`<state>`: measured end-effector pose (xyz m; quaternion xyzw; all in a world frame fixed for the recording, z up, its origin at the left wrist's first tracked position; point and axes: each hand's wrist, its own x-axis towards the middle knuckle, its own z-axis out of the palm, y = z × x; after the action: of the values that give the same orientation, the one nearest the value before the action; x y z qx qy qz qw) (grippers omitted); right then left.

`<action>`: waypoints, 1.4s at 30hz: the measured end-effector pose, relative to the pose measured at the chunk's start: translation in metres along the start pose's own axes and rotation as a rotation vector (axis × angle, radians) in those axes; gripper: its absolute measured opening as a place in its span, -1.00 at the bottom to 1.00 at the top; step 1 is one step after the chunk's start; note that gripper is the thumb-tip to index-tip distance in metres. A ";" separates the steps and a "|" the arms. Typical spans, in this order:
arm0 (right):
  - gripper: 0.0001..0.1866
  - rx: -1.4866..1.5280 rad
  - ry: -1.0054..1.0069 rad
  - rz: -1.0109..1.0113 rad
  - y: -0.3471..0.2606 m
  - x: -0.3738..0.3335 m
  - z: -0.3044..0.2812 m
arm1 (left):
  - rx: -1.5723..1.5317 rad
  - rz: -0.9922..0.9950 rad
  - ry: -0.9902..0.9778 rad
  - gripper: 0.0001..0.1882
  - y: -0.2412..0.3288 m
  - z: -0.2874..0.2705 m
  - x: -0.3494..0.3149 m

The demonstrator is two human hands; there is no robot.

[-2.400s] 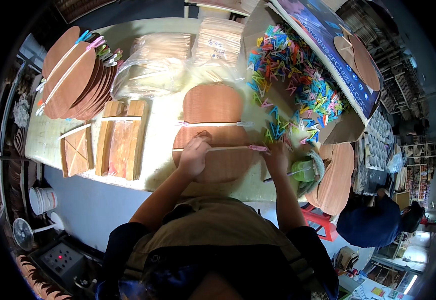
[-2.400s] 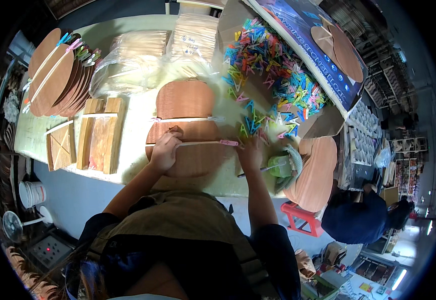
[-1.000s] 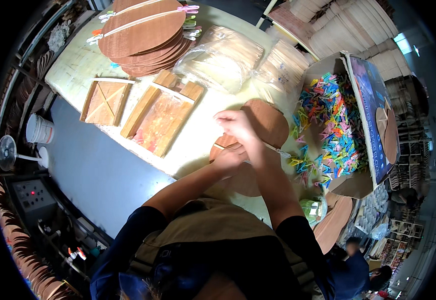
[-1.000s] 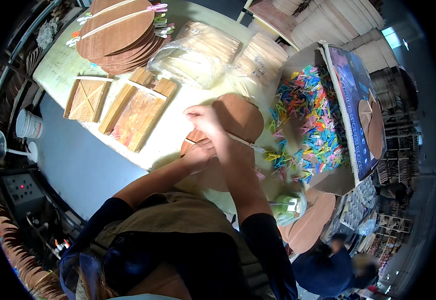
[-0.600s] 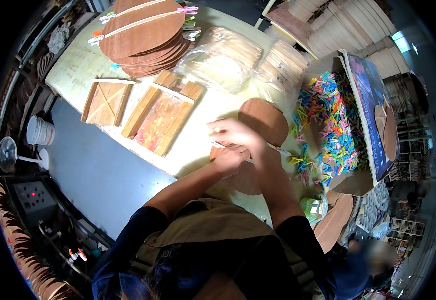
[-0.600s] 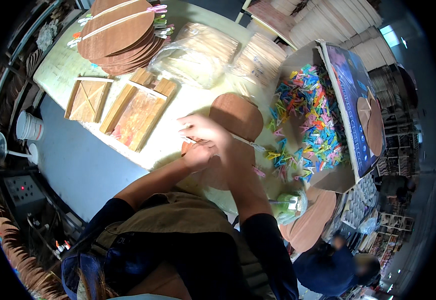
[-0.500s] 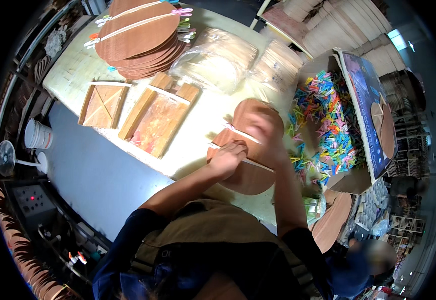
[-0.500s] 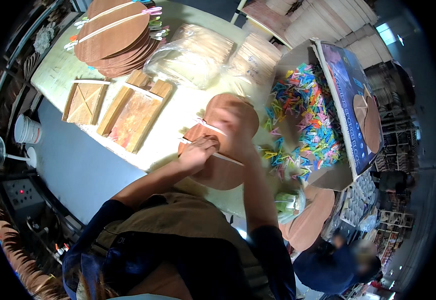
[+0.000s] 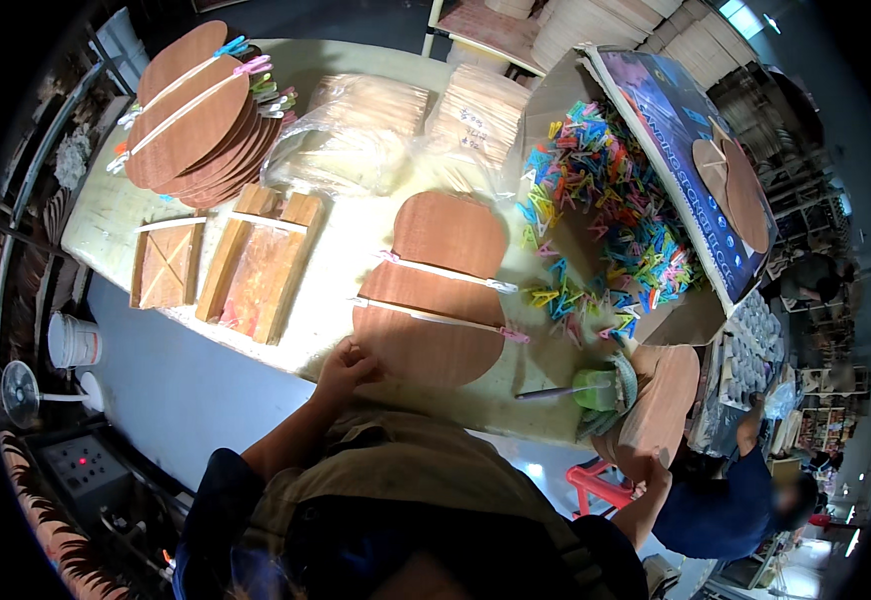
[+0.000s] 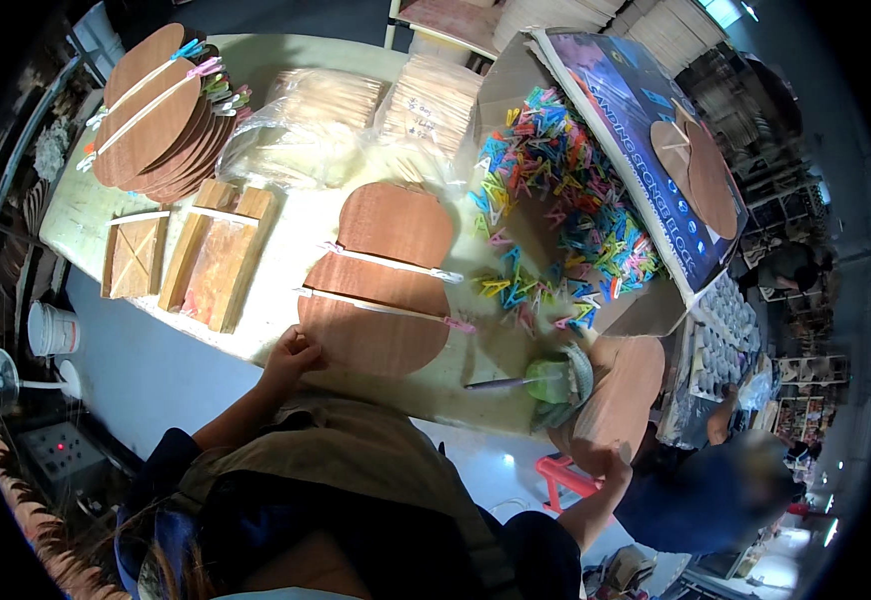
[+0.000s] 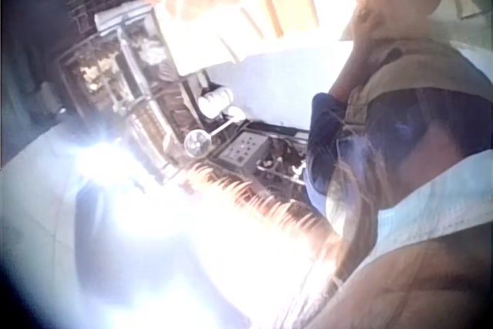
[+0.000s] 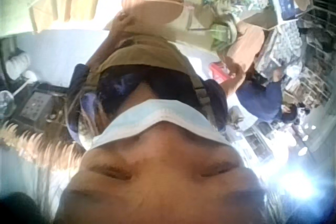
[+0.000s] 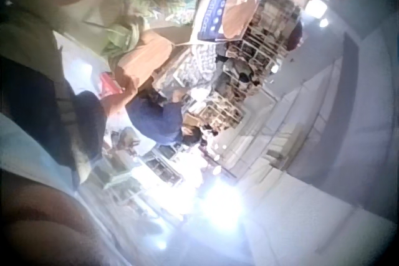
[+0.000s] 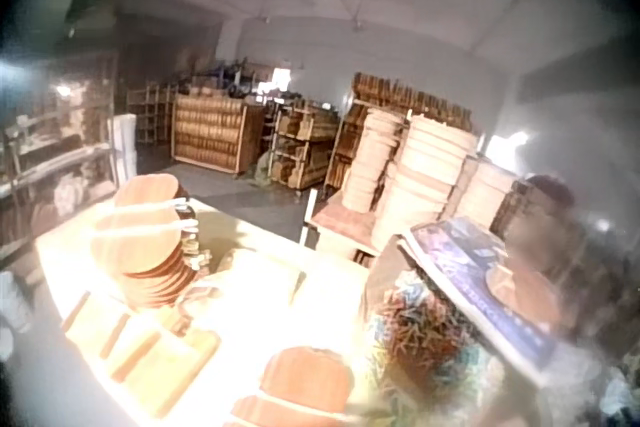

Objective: The person assembles small wooden items by placing thin wooden sticks across circular wooden pieces and securing them with colorful plastic clips. They then stack the completed items and arrange thin wooden sticks into small rectangular frames.

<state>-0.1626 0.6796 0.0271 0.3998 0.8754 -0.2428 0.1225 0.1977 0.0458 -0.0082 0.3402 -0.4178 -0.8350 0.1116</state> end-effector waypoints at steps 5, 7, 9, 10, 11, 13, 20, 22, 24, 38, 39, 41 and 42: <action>-0.05 0.448 -0.070 -0.145 -0.009 -0.045 0.010 | -0.096 0.056 0.102 -0.64 0.061 0.014 -0.031; -0.06 0.599 -0.072 -0.167 -0.019 -0.091 0.013 | -0.154 0.186 0.089 -0.61 0.097 0.011 -0.036; -0.08 0.730 -0.061 -0.183 -0.037 -0.148 0.011 | -0.136 0.357 0.245 -0.66 0.135 0.003 -0.035; -0.09 0.782 -0.055 -0.184 -0.046 -0.178 0.012 | -0.115 0.469 0.327 -0.70 0.162 -0.001 -0.035; -0.09 0.827 -0.049 -0.187 -0.053 -0.204 0.004 | -0.104 0.575 0.397 -0.74 0.189 -0.005 -0.032; -0.11 0.901 -0.016 -0.178 -0.064 -0.260 -0.006 | -0.107 0.716 0.426 -0.74 0.223 -0.060 -0.009; -0.16 1.061 0.003 -0.135 -0.090 -0.360 -0.035 | -0.183 0.921 0.593 -0.87 0.343 -0.182 0.026; -0.20 1.060 -0.009 -0.145 -0.091 -0.369 -0.040 | -0.200 0.885 0.662 -0.87 0.353 -0.200 0.038; -0.26 1.043 -0.045 -0.165 -0.092 -0.377 -0.042 | -0.192 0.817 0.745 -0.85 0.354 -0.222 0.051; -0.52 0.968 -0.098 -0.344 -0.002 -0.159 -0.012 | 0.293 0.966 1.268 -0.67 0.384 -0.259 0.130; -0.52 0.957 -0.126 -0.367 0.016 -0.118 -0.009 | 0.317 0.967 1.277 -0.64 0.385 -0.277 0.138; -0.51 0.951 -0.178 -0.445 0.070 -0.042 -0.009 | 0.470 1.021 1.250 -0.62 0.382 -0.291 0.158; -0.51 0.931 -0.295 -0.517 0.057 -0.005 -0.001 | 0.356 0.986 1.188 -0.60 0.383 -0.338 0.134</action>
<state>-0.1158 0.7089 0.0111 0.1454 0.7187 -0.6799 -0.0097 0.2840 -0.4677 0.0824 0.5174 -0.5181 -0.2884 0.6170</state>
